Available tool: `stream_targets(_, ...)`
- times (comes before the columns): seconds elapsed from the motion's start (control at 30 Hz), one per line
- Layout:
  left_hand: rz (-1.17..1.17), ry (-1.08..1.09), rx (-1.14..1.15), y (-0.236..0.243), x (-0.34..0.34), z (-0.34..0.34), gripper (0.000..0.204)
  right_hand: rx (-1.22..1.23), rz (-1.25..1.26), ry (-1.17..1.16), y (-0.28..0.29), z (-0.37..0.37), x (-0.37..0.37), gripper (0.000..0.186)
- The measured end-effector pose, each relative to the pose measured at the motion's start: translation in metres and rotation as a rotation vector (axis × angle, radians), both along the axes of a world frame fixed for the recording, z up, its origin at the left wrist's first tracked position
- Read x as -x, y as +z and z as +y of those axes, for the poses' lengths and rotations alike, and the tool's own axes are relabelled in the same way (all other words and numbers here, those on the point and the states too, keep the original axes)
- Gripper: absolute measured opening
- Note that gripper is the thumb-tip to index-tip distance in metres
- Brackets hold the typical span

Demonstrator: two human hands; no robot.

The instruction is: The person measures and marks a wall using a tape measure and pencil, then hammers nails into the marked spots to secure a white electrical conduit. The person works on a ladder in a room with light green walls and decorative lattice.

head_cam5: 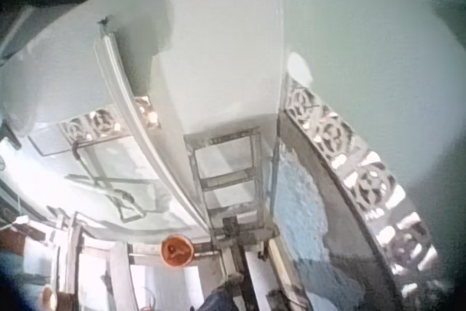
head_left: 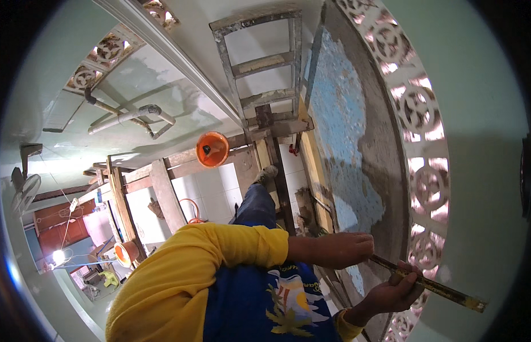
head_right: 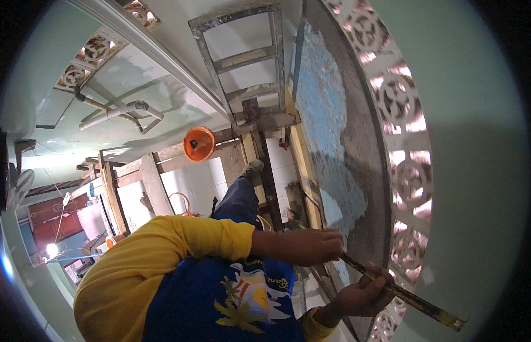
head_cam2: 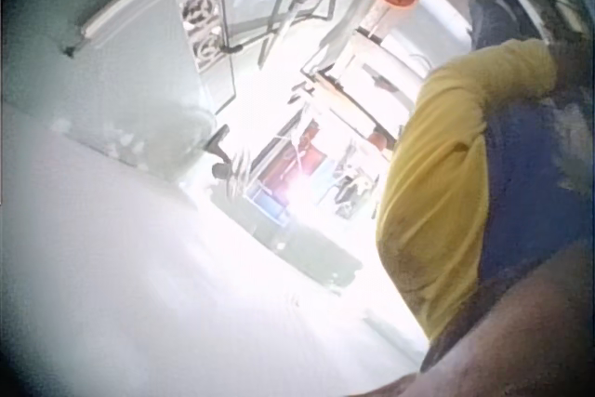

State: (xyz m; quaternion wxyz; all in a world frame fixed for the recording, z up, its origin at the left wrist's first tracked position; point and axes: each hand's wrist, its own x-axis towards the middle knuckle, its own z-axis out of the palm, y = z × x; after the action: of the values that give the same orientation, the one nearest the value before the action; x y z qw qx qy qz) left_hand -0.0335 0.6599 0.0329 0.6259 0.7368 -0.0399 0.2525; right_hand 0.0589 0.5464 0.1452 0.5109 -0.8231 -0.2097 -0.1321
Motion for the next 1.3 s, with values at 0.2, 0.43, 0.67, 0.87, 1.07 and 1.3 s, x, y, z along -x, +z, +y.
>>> stream_targets(0.2,-0.052,0.12,-0.026,0.014,0.022,0.125,0.015,-0.057,0.091,0.038,0.015,0.106,0.018,0.029)
stream_targets(0.43,-0.047,0.117,-0.015,0.018,0.031,0.168,0.015,0.029,0.05,-0.02,0.02,0.153,0.014,0.031)
stream_targets(0.67,-0.072,0.118,0.101,0.028,0.02,0.177,0.009,-0.075,0.071,-0.092,0.039,0.194,-0.002,0.036)
stream_targets(0.87,-0.066,0.141,0.097,0.053,0.005,0.183,0.008,-0.043,0.016,-0.065,0.055,0.199,-0.024,0.029)
stream_targets(1.07,-0.214,0.14,0.052,0.066,-0.019,0.212,0.017,-0.115,-0.099,0.044,0.074,0.224,-0.046,0.021)
stream_targets(1.3,-0.151,0.091,-0.106,0.093,-0.026,0.281,0.052,-0.208,-0.171,0.207,0.093,0.279,-0.057,0.017)
